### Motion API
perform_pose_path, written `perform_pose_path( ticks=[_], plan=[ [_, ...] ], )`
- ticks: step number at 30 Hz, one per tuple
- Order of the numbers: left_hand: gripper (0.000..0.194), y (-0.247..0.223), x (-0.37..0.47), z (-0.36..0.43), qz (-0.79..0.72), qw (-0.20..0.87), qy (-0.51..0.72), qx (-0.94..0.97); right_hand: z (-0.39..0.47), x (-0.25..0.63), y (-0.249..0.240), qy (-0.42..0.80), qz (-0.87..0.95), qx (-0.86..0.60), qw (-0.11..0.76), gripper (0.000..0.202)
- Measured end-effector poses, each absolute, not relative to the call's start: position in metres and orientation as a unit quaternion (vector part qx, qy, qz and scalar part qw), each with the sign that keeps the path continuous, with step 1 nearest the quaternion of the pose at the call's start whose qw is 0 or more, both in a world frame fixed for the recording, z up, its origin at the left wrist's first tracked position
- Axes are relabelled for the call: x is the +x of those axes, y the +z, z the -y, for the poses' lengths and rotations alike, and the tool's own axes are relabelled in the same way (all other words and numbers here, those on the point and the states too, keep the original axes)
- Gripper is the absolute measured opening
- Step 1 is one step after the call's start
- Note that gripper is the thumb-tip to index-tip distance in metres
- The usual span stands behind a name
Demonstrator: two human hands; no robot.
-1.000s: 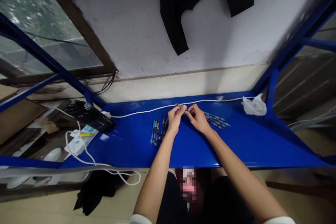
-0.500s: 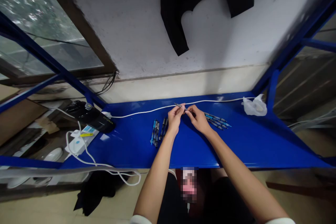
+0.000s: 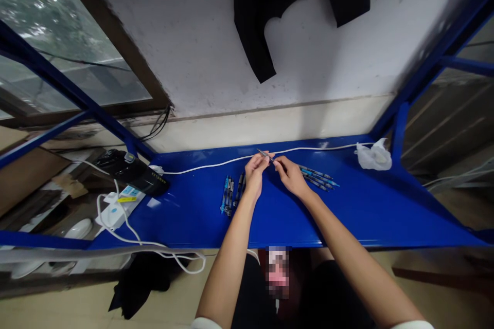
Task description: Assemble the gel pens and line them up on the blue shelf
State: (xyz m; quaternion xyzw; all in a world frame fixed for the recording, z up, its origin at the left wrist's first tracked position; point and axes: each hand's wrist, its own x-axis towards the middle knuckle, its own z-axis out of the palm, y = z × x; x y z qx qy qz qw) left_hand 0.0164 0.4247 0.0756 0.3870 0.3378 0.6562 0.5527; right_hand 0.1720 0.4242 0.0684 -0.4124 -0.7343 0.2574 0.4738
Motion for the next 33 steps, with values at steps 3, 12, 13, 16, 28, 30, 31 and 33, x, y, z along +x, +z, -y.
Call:
perform_pose_path(
  ticks=[3, 12, 13, 16, 28, 30, 31, 33],
  plan=[
    [0.039, 0.077, 0.0175, -0.4236, -0.336, 0.547, 0.664, 0.382, -0.4231, 0.171, 0.0684, 0.276, 0.725, -0.412, 0.478, 0.03],
    [0.042, 0.074, 0.0154, -0.4258, -0.342, 0.555, 0.667, 0.361, -0.4211, 0.1722, 0.0733, 0.273, 0.732, -0.411, 0.47, 0.037],
    [0.043, 0.0733, 0.015, -0.4263, -0.342, 0.558, 0.667, 0.356, -0.4213, 0.1722, 0.0731, 0.275, 0.729, -0.411, 0.473, 0.035],
    [0.046, 0.0725, 0.0143, -0.4266, -0.333, 0.568, 0.67, 0.343, -0.4219, 0.1721, 0.0719, 0.276, 0.729, -0.408, 0.475, 0.035],
    [0.038, 0.0767, 0.0134, -0.4261, -0.33, 0.57, 0.679, 0.324, -0.4207, 0.1712, 0.0717, 0.28, 0.731, -0.404, 0.474, 0.035],
    [0.04, 0.0759, 0.0125, -0.4269, -0.326, 0.572, 0.681, 0.32, -0.4205, 0.1711, 0.0727, 0.279, 0.733, -0.404, 0.471, 0.037],
    [0.041, 0.0755, 0.012, -0.4271, -0.325, 0.572, 0.684, 0.316, -0.4204, 0.1709, 0.073, 0.284, 0.729, -0.403, 0.475, 0.036],
    [0.044, 0.0751, 0.0114, -0.4274, -0.322, 0.571, 0.689, 0.308, -0.4202, 0.1705, 0.0731, 0.298, 0.717, -0.405, 0.483, 0.036]
  ],
)
